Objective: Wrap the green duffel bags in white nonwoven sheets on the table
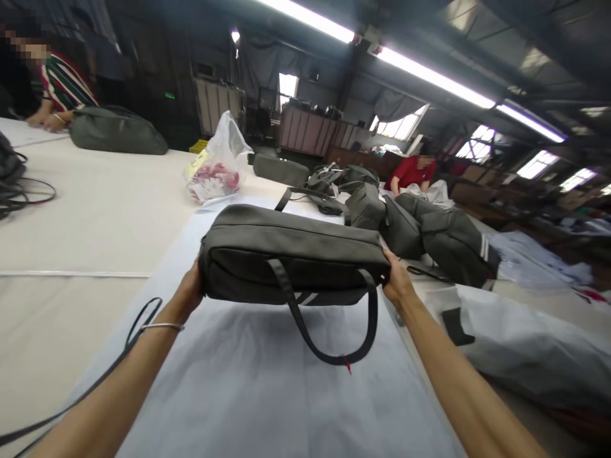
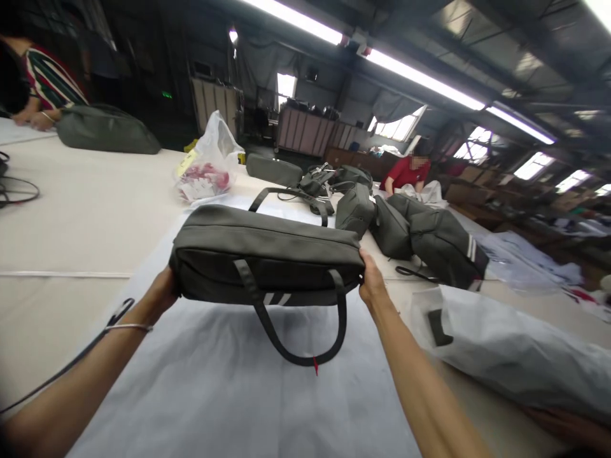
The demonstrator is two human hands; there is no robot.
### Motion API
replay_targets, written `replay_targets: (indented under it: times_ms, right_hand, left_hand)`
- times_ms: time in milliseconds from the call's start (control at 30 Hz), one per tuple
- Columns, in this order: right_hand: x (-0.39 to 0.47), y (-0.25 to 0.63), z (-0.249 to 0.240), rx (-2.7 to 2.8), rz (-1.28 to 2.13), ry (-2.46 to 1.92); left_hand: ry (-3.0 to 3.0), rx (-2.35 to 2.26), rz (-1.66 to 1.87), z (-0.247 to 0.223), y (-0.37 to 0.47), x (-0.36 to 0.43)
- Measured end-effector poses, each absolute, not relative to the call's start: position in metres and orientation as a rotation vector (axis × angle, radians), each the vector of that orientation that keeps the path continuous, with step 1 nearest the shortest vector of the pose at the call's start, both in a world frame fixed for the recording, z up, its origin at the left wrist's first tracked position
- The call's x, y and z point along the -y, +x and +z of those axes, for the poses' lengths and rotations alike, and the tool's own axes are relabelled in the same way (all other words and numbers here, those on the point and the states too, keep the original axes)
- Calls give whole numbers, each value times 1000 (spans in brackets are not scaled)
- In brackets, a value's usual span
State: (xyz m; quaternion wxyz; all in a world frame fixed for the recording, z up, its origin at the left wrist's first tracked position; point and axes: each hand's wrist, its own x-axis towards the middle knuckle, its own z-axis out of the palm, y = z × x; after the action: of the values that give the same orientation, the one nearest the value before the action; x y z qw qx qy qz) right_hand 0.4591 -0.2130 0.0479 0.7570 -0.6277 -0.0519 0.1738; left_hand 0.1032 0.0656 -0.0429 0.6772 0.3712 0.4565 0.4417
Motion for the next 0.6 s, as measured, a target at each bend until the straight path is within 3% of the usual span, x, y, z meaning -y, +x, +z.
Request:
replay_targets:
  times_ms: [233, 600]
  right_hand:
    - [187, 432, 19, 114, 408, -1433]
    - [145, 393, 23, 223, 471, -1452]
  left_hand:
    - [788, -1188, 907, -73, 77, -83]
    - [798, -1182, 990, -80, 35, -125]
